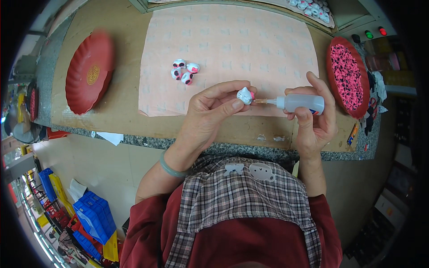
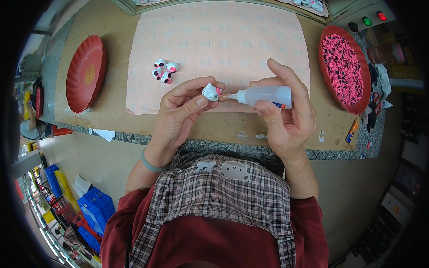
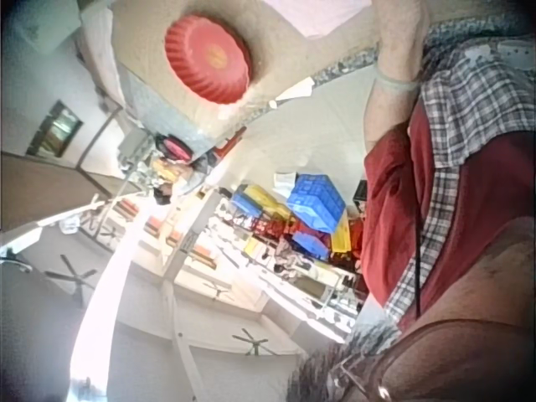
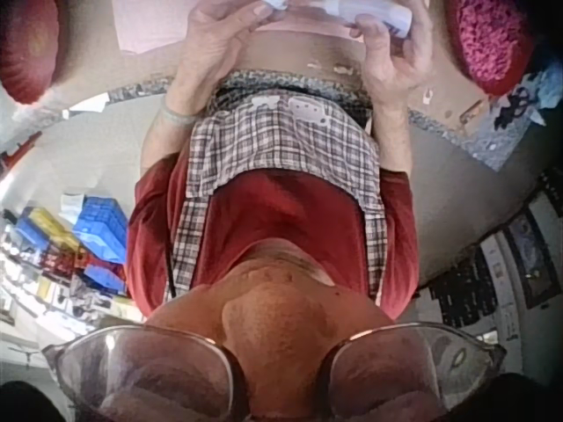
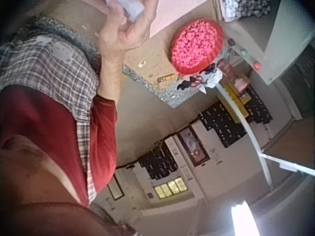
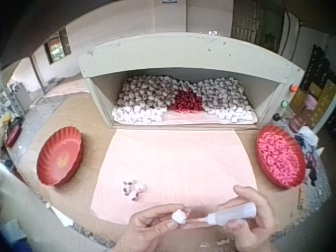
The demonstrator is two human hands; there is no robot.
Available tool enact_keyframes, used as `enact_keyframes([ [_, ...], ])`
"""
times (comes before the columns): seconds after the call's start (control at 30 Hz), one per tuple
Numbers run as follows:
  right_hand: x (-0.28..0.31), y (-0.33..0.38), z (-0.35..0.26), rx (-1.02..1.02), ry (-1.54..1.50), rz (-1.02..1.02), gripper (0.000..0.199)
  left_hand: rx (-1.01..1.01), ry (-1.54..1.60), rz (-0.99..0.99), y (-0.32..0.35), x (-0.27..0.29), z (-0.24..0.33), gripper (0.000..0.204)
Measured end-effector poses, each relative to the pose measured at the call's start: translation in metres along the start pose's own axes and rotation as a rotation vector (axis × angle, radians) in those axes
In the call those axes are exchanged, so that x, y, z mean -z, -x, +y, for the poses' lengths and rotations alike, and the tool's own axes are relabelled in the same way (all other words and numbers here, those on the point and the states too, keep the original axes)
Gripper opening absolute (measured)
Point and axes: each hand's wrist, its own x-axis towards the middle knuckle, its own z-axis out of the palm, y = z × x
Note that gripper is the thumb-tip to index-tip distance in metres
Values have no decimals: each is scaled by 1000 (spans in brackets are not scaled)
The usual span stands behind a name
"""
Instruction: The person retrieves figurine heads from an upper shelf, applies glue to them using a precision bottle, attaches small accessories by hand, and places the assembled pieces on the mat.
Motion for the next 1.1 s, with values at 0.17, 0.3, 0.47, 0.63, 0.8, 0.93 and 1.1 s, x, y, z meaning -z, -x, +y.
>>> enact_keyframes([
  [0.17, 0, 0, 0, 9, 25, -5, 56, 15, -9, 6, 0, 1, -1, 33],
  [0.3, -1, -2, 0, 5, 15, -15, 55, 32, -6, -1, -1, 1, -1, 33],
  [0.47, -1, -2, 1, 8, 11, -22, 55, 41, -16, -11, -1, 2, -3, 32],
  [0.63, -1, -1, 3, 29, 31, -15, 54, 53, -26, -14, -1, 2, -2, 31],
  [0.8, -1, 2, 5, 81, 31, 38, 48, 45, -14, -20, -2, 3, -3, 30],
  [0.93, -2, 3, 2, 131, 78, 34, 49, 29, 3, -26, -3, 3, -3, 28],
  [1.1, -2, 4, 3, 188, 77, 42, 51, 21, 15, -22, -3, 3, -3, 27],
])
